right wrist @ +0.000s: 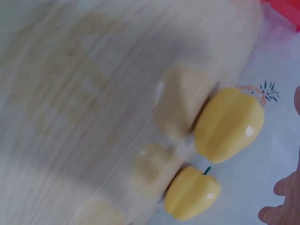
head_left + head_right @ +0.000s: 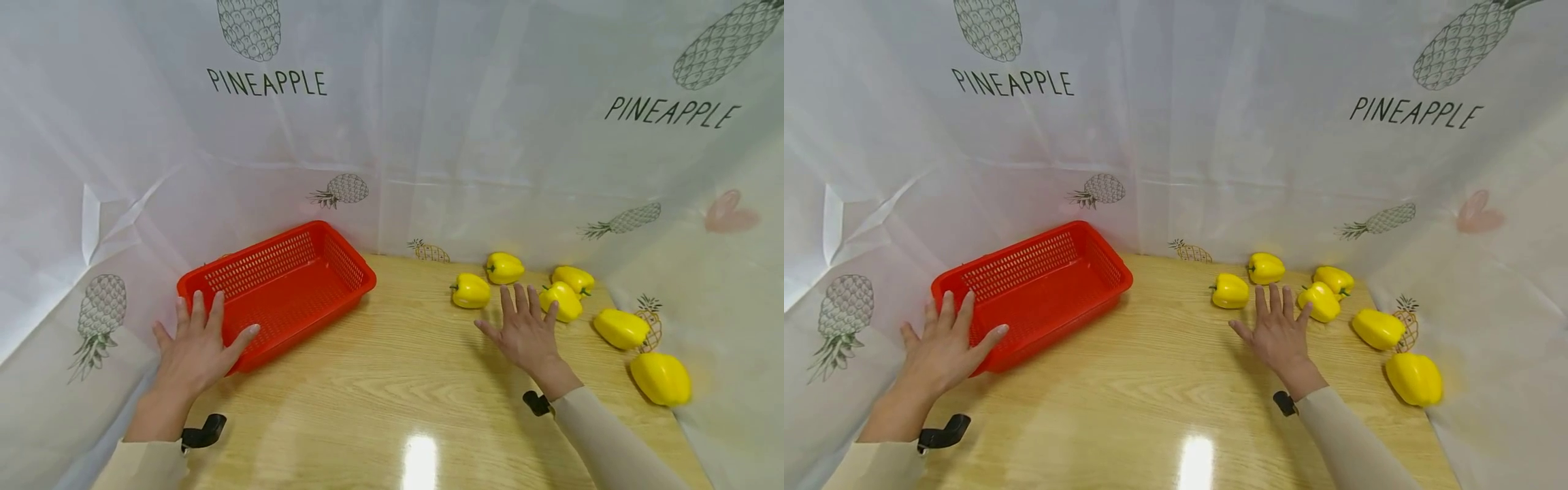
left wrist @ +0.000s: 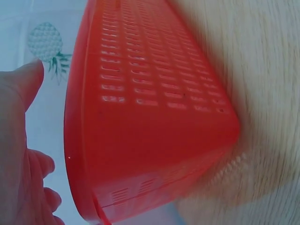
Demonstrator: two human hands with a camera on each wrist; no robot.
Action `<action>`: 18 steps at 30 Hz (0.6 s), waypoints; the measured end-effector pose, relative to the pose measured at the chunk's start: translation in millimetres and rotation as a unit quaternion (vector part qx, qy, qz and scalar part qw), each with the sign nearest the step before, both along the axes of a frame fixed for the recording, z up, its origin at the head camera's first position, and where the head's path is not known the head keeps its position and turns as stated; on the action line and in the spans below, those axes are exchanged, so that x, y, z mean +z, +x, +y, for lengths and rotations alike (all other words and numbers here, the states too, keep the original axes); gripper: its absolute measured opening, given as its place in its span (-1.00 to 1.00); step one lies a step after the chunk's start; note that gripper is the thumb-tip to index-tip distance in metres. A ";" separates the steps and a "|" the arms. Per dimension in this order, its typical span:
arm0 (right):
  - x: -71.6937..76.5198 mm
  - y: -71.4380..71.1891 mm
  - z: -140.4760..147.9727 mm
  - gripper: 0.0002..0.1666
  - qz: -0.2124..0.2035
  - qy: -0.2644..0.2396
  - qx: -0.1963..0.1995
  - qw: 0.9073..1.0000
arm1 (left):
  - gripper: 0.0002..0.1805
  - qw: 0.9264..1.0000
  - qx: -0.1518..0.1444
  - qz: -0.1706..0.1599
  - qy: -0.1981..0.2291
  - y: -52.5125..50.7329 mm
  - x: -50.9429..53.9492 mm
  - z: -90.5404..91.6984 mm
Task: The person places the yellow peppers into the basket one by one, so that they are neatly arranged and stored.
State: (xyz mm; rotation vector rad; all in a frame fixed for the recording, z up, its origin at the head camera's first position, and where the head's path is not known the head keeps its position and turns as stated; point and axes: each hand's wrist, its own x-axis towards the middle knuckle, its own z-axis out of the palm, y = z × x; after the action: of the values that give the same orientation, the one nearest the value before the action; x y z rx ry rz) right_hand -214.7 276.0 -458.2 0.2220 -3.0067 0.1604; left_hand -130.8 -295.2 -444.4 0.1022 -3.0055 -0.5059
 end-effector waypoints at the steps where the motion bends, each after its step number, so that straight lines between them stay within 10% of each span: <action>1: 0.6 -1.3 -1.2 0.23 -0.004 -0.002 -0.002 1.000 | 0.18 1.000 0.001 -0.001 -0.001 0.2 -0.2 -0.2; 18: 12.8 -38.8 -62.3 0.14 -0.008 -0.004 0.047 0.999 | 0.32 1.000 0.008 -0.002 0.019 6.4 -17.0 12.7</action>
State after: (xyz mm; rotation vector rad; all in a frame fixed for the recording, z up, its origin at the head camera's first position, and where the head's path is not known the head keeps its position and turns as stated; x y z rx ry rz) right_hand -253.5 213.8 -445.4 0.3623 -3.0133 0.1838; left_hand -124.4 -282.5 -461.4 0.1292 -2.9968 -0.5624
